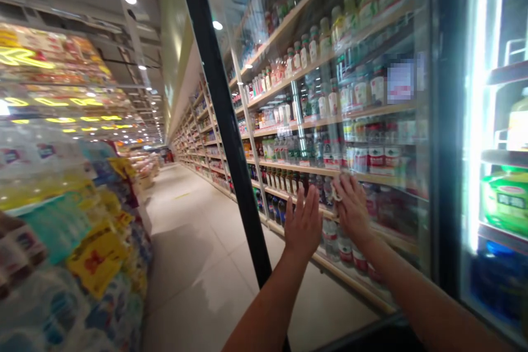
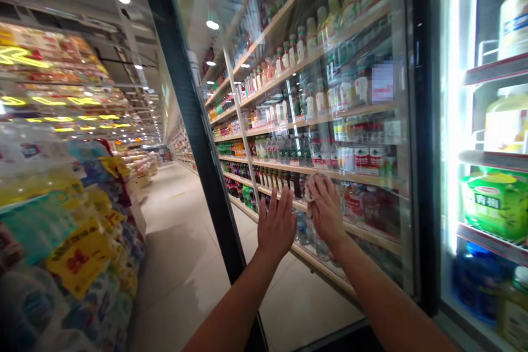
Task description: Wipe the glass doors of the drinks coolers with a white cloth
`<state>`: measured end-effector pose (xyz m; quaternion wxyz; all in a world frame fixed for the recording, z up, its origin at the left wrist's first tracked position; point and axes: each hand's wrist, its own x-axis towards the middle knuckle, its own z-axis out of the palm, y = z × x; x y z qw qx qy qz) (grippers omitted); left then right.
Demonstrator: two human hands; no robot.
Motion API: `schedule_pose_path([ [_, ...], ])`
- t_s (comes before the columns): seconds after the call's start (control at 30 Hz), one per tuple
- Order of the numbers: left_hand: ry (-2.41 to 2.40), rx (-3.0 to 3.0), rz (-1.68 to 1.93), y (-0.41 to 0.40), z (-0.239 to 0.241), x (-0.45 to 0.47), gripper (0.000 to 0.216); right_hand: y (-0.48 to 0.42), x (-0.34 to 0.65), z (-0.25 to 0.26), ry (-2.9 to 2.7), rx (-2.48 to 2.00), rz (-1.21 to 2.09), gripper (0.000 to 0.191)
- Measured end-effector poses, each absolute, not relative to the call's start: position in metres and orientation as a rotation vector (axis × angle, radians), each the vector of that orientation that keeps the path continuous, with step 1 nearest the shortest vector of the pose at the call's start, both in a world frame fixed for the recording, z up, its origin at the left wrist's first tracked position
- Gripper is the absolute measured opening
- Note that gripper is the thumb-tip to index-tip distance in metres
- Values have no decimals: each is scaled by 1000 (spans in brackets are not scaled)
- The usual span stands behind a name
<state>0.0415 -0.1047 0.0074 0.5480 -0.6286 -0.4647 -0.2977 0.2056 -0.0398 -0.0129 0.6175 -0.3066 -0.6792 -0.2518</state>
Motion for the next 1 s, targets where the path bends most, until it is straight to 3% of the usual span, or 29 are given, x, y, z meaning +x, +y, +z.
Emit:
schedule_pose_path([
  [0.17, -1109, -1497, -689, -101, 5, 39, 57, -36, 206, -51, -1695, -665, -692, 66],
  [0.37, -1119, -1603, -774, -105, 9, 43, 63, -31, 209, 21, -1505, -802, -555, 55],
  [0.6, -1122, -1718, -887, -103, 11, 43, 71, -49, 205, -62, -1678, -777, -608, 67],
  [0.83, -1097, -1616, -866, -105, 12, 44, 69, -33, 218, -1, -1535, -824, -556, 61],
  [1.0, -1078, -1589, -877, -104, 11, 43, 67, -37, 212, -42, -1503, -818, -542, 66],
])
